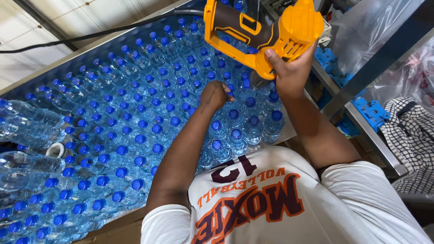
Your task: The person uses a heat gun to seal plastic wrapping around rows of water bottles on a metal tray, moving the tool over the caps and then pressing the plastic down by hand.
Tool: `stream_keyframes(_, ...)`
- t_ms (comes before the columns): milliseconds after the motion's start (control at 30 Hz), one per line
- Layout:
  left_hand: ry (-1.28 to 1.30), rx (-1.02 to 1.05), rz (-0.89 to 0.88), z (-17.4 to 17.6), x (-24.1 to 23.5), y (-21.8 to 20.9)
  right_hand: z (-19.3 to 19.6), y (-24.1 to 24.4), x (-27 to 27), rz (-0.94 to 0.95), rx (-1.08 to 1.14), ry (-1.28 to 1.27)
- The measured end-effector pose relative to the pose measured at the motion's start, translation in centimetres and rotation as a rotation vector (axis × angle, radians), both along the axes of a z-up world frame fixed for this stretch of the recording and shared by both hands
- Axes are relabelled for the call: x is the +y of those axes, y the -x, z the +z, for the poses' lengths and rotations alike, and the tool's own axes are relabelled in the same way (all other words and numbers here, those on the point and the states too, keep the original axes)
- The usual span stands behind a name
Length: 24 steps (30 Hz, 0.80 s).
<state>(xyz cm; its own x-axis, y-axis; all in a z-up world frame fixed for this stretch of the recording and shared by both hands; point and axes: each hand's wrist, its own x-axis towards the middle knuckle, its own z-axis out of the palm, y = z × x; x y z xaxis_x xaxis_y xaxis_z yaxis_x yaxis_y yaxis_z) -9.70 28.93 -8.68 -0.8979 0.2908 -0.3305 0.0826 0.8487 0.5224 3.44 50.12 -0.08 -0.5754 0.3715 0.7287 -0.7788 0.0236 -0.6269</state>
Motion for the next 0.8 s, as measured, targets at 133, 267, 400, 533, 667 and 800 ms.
stream_keyframes(133, -0.043, 0.081, -0.034, -0.7, -0.5, 0.2, -1.7, 3.4, 1.1, 0.007, -0.02, 0.09)
stream_keyframes(267, -0.014, 0.091, -0.054, -1.7, -0.5, 0.7, -0.9, 6.7, 0.6, 0.088, 0.058, 0.105)
stream_keyframes(400, -0.026, 0.036, -0.028, -0.4, -0.7, 0.1, 0.0, 7.0, -0.2, 0.137, 0.044, 0.115)
stream_keyframes(533, 0.141, 0.045, -0.117, -1.4, -0.5, 3.1, -0.9, 2.2, -0.5, 0.121, -0.054, 0.111)
stream_keyframes(667, -0.012, 0.316, -0.329, -0.6, 0.7, 2.1, -0.8, -5.3, 0.3, -0.163, -0.089, 0.067)
stream_keyframes(800, -0.115, 0.296, -0.264, -1.0, 3.8, 0.4, 0.5, -10.0, 1.4, 0.025, 0.203, -0.037)
